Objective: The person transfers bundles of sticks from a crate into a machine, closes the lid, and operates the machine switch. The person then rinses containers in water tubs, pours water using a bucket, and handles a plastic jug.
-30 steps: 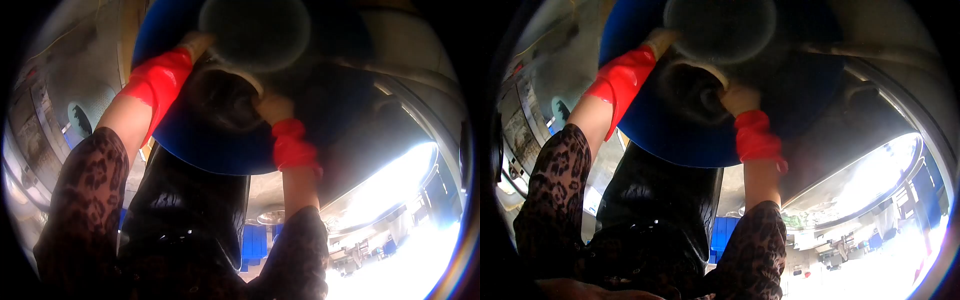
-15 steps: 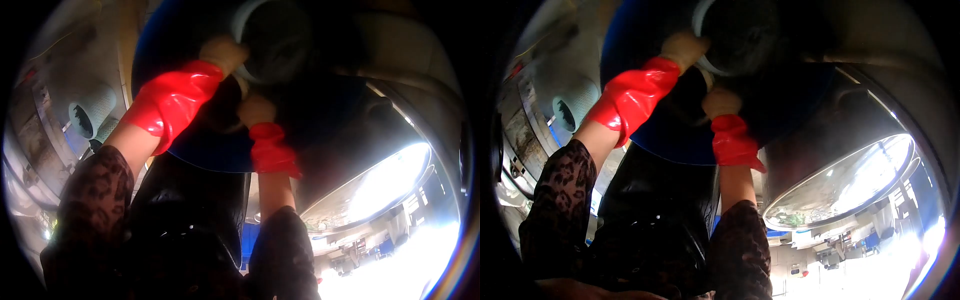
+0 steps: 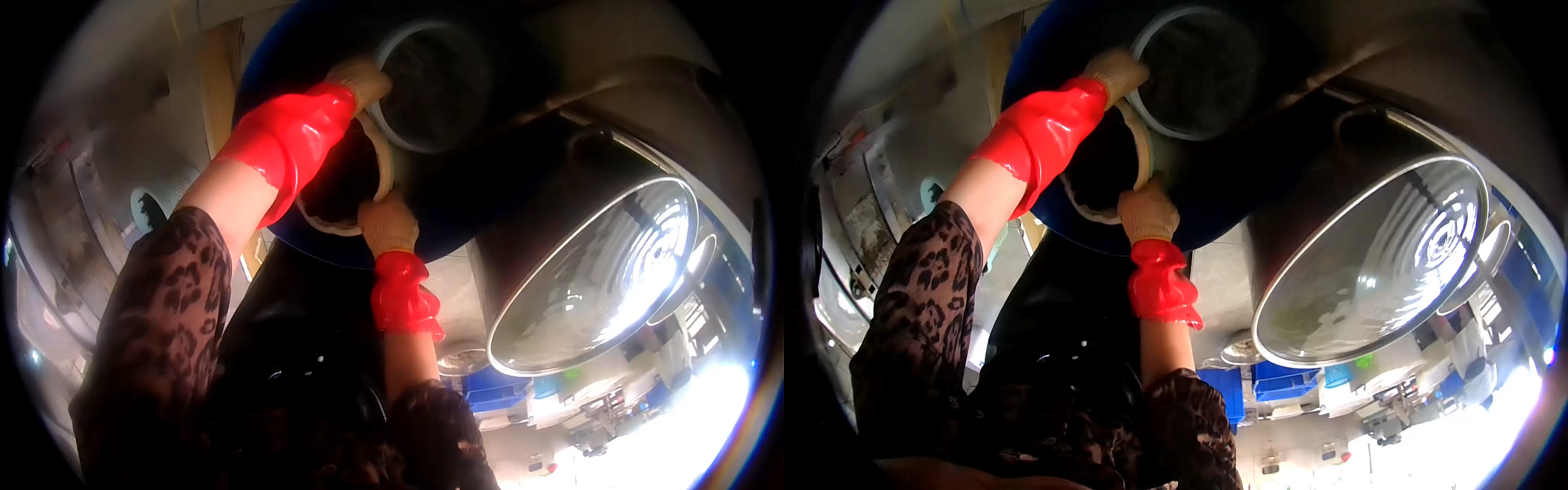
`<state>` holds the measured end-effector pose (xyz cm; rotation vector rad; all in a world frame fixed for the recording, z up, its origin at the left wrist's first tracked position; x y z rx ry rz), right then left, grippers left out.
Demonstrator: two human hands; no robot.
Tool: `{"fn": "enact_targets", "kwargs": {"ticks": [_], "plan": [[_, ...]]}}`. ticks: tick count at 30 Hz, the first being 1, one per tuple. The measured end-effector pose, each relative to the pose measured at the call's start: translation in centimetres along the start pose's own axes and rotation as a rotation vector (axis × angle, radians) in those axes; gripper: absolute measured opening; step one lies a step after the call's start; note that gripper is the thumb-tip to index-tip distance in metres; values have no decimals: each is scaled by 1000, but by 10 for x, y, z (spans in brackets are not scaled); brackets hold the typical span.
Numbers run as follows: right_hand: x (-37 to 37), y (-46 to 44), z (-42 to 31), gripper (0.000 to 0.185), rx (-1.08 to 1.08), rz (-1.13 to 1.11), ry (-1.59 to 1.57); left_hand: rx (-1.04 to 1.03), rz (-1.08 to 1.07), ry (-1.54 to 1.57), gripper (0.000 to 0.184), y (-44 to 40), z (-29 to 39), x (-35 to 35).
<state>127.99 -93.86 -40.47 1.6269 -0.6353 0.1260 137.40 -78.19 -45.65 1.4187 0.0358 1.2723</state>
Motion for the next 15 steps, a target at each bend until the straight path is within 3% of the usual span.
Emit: {"fn": "enact_targets", "kwargs": {"ticks": [7,9,10,13,15], "plan": [[10,18,17,32,17,122,-117,-19,-7,-88,37,16,28,19],[5,5,18,32,44,150,-156,141,227,145,38,44,45,43],[-1,-2,15,32,92,157,-128,226,216,207,39,37,37,42],[-19,-18,5,32,119,202,-114,230,261,243,39,36,22,39],[-15,-23,-2,30,179,224,-122,252,280,135,40,36,27,42]]}}
Point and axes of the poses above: each hand's wrist, its own y-axis away from the middle knuckle, its own x-axis out of the back of the hand, z = x × y, the point moved 2 cm from there along -y, towards the middle knuckle, and after that the axes turned 5 degrees about z, right-handed, at the moved point
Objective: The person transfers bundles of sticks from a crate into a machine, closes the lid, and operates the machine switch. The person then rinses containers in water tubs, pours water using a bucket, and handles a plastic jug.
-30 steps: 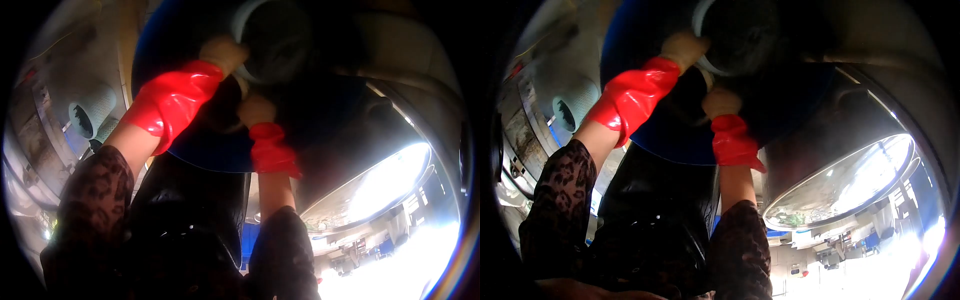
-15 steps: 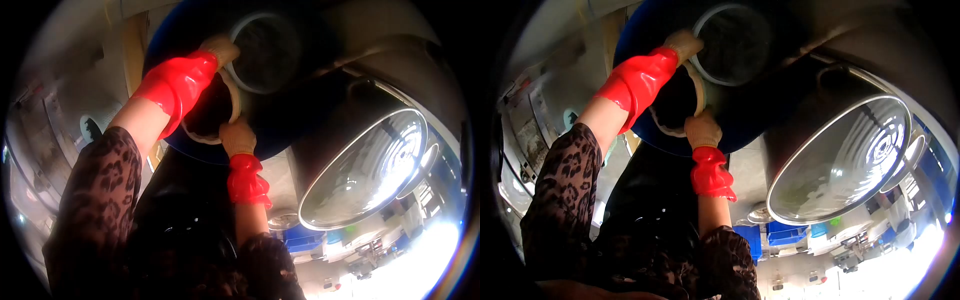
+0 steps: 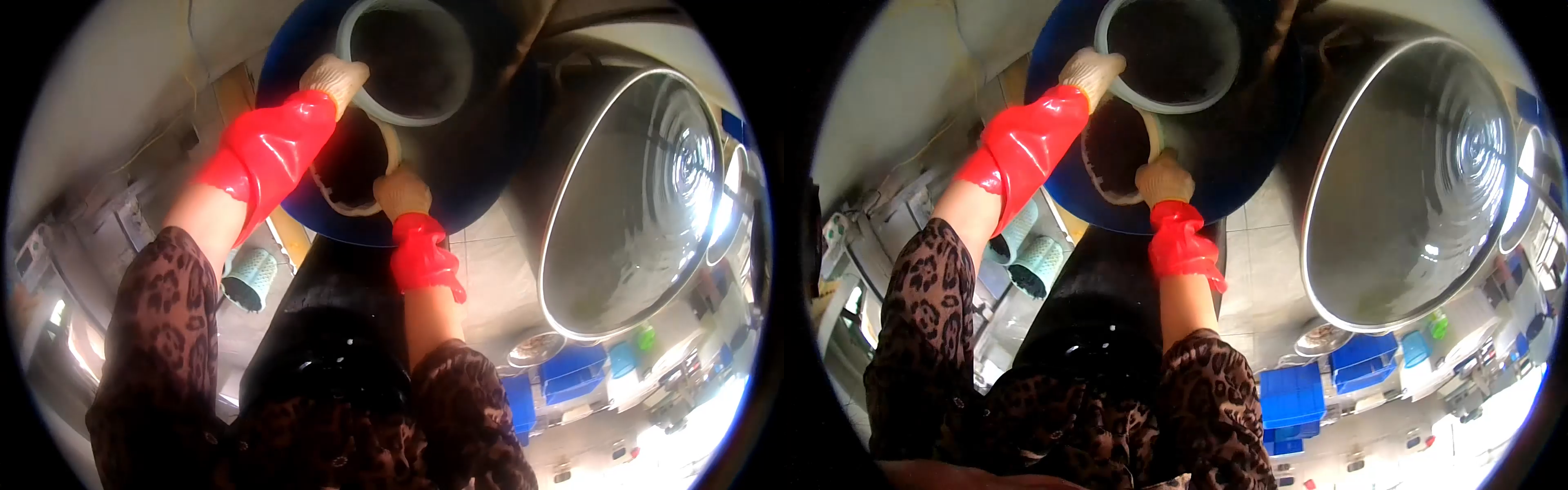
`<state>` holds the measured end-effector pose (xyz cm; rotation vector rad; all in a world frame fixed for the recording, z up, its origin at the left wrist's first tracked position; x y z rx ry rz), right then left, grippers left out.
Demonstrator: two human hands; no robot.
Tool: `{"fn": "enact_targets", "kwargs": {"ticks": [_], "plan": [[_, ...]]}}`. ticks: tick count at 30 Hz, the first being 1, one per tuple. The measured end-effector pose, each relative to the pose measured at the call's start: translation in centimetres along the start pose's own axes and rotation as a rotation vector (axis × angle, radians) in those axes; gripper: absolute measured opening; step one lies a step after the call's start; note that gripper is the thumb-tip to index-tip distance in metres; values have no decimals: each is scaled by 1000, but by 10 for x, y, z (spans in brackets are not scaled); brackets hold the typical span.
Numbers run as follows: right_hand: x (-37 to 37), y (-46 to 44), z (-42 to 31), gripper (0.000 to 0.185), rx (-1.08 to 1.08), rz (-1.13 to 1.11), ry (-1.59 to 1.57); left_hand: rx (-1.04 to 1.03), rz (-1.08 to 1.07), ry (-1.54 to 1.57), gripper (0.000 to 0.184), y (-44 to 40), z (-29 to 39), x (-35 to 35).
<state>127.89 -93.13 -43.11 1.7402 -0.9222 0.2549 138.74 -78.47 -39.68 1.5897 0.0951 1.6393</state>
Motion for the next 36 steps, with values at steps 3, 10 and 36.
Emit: {"fn": "enact_targets", "kwargs": {"ticks": [3,10,36], "plan": [[-2,-6,-6,31,28,47,28,-76,-17,36,41,-9,-2,3],[-2,-5,-14,42,-28,-16,31,-111,-90,-77,42,-14,5,-1],[42,51,-2,32,-231,-63,-140,-597,-364,-607,38,31,70,-39]]}}
Point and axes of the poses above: each hand's wrist, its own y-axis away from the middle knuckle, its own x-axis out of the back of the hand, z = x × y, the point moved 2 cm from there along -y, towards the middle knuckle, and after that the axes turned 5 degrees about z, right-handed, at the moved point
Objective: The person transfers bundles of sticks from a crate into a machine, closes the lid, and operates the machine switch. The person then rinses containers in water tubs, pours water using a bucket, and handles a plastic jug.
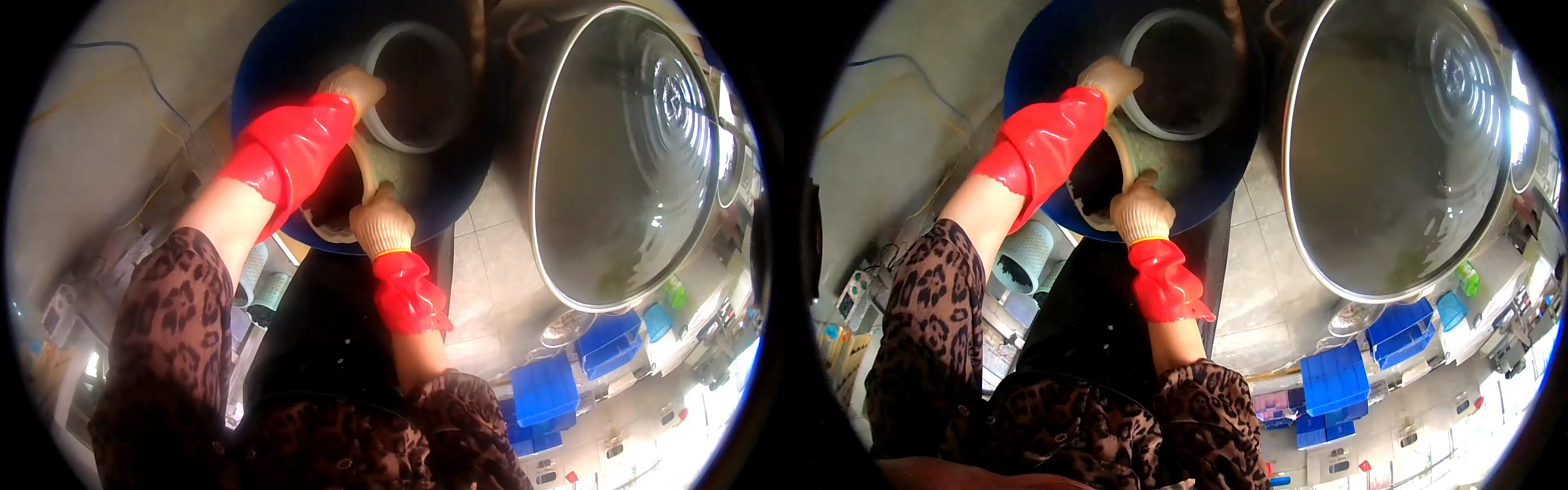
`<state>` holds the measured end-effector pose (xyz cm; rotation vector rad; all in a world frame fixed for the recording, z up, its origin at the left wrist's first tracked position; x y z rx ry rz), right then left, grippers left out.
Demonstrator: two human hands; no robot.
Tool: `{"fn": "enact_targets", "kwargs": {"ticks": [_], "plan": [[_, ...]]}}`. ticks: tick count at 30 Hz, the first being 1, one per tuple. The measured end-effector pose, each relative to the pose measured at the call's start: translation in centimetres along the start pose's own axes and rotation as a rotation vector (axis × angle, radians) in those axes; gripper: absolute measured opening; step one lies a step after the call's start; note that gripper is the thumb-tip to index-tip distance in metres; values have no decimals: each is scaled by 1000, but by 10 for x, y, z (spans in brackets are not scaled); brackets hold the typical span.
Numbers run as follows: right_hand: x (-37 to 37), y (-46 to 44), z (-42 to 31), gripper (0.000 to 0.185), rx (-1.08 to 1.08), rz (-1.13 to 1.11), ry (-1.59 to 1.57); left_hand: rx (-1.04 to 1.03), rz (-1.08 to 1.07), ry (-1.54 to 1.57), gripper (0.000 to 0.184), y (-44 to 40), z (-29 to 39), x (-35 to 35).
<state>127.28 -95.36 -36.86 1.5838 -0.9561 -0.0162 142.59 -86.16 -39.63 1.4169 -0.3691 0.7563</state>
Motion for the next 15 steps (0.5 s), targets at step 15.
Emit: {"fn": "enact_targets", "kwargs": {"ticks": [15], "plan": [[0,29,6,47,203,239,163,325,229,475,36,2,-63,-16]]}}
Point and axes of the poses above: each hand's wrist, its own y-axis away from the middle knuckle, its own x-axis out of the back of the hand, z = x × y, the point moved 2 cm from there along -y, towards the middle knuckle, and after that the axes turned 5 degrees about z, right-handed, at the moved point
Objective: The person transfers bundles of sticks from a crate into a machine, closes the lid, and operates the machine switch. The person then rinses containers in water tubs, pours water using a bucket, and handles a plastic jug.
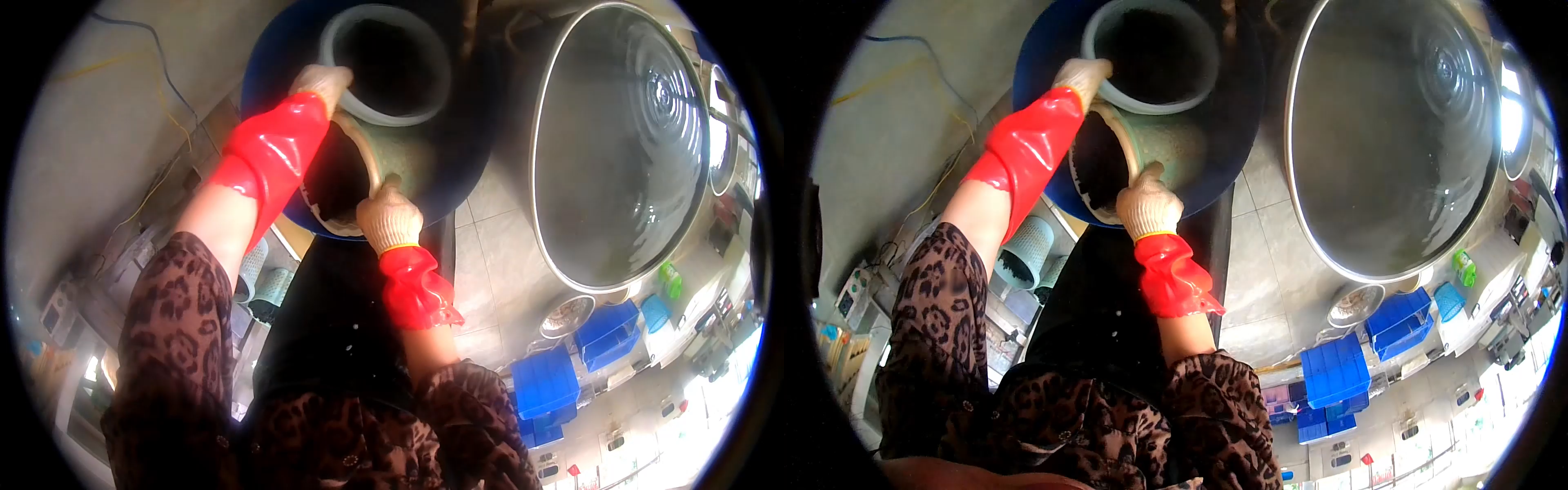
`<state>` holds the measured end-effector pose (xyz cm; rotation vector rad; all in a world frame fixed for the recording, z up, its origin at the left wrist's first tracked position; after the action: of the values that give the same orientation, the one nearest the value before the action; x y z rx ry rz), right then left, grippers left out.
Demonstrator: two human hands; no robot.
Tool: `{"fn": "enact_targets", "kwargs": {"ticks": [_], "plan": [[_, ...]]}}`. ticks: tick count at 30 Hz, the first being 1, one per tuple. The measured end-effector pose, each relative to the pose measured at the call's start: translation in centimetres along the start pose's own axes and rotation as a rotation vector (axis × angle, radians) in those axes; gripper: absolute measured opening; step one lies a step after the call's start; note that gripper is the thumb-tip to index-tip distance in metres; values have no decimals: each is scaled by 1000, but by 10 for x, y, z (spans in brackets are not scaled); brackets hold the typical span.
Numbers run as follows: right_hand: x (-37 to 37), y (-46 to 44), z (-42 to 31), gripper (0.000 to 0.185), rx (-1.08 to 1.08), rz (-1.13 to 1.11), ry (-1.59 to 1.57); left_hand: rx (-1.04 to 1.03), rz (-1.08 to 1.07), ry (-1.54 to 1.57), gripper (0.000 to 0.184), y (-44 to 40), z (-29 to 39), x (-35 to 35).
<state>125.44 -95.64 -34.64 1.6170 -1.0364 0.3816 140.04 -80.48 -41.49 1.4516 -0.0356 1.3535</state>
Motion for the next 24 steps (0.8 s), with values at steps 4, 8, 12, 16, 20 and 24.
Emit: {"fn": "enact_targets", "kwargs": {"ticks": [4,8,12,16,20,24], "plan": [[17,2,-5,46,-27,-77,21,388,8,323,35,42,0,41],[26,6,-4,40,31,-60,59,428,35,581,30,41,-47,43],[55,18,0,39,51,-108,109,488,98,964,27,94,-42,68],[83,28,0,38,104,-101,175,584,122,1123,23,134,-41,82],[115,35,-3,43,166,-179,305,525,136,1221,26,178,-54,101],[130,37,4,43,136,-202,297,556,202,1382,27,220,-64,110]]}}
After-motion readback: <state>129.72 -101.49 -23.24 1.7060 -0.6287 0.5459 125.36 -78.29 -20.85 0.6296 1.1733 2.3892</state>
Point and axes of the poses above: each hand's wrist, its own y-axis away from the middle knuckle, its own x-axis out of the back of the hand, z = x × y, the point moved 2 cm from there along -y, towards the middle knuckle, and after that the axes turned 5 degrees about z, right-handed, at the moved point
